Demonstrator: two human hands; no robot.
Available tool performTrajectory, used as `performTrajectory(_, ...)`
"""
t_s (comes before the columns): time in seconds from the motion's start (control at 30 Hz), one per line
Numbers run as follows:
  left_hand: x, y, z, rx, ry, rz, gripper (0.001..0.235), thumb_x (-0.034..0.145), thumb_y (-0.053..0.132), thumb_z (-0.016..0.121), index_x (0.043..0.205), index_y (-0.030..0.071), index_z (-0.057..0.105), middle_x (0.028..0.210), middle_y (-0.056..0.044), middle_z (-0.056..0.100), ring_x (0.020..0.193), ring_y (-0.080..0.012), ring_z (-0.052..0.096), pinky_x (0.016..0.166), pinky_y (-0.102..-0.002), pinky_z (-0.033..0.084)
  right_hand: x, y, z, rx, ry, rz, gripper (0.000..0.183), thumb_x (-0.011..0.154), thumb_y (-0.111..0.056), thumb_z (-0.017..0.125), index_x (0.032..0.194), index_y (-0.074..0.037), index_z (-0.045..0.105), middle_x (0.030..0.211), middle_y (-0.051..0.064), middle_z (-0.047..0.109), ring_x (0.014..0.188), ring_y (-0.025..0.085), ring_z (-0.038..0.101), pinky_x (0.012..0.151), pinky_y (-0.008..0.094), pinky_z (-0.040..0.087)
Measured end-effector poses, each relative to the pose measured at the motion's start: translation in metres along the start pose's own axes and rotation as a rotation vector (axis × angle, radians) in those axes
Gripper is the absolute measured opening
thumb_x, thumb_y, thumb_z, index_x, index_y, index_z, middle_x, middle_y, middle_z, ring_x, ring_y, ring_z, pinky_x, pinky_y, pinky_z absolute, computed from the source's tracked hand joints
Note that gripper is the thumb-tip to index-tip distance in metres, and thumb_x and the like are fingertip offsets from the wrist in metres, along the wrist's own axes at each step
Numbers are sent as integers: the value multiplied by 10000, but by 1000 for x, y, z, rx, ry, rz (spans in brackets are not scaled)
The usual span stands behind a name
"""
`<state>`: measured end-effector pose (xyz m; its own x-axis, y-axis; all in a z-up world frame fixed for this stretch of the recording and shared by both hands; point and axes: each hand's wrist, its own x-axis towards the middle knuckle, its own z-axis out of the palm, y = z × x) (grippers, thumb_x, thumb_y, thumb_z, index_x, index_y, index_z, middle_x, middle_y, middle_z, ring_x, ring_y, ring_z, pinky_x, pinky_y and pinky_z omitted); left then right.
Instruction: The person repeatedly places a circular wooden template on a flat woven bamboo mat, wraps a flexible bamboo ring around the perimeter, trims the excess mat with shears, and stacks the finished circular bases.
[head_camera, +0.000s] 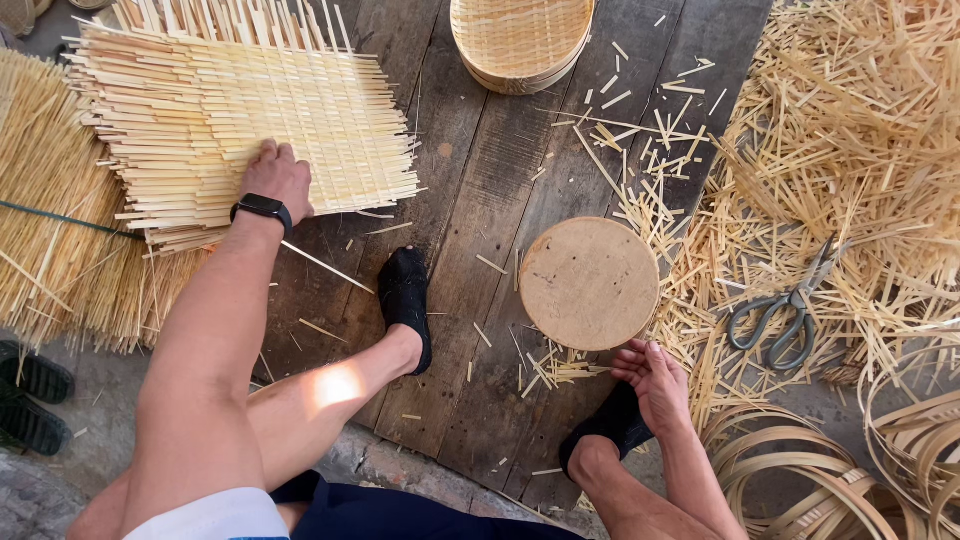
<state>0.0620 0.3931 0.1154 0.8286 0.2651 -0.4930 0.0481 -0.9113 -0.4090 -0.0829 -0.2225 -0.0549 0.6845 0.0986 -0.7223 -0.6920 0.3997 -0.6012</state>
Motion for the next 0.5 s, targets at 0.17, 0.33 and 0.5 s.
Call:
performTrajectory(0.17, -1, -4, -3, 18, -108, 51, 578, 819, 334, 822, 1260, 2, 651, 1367, -221, 560, 1353, -378, 474, 1094, -451, 465, -1, 0, -1, 14, -13, -11, 370, 1097, -297, 494, 1169, 43, 620, 971, 138, 689, 859, 227, 683, 789, 377, 593)
performTrajectory(0.33, -6, -12, -8, 109, 259, 312, 362, 980, 179, 614, 1293, -2, 633, 1173, -174, 684, 1068, -293, 665, 936, -422, 569, 0, 6, -11, 50, -47, -24, 358, 1101, -293, 490, 1167, 33, 623, 967, 132, 688, 859, 226, 686, 790, 373, 595)
performTrajectory(0.5, -21, -32, -92, -146, 1089, 158, 290, 1098, -31, 571, 1369, 52, 630, 1088, -137, 772, 881, -238, 757, 744, -318, 615, -1, 2, -6, 66, -41, -49, 355, 1093, -296, 499, 1175, 26, 625, 960, 128, 690, 858, 232, 684, 771, 380, 588)
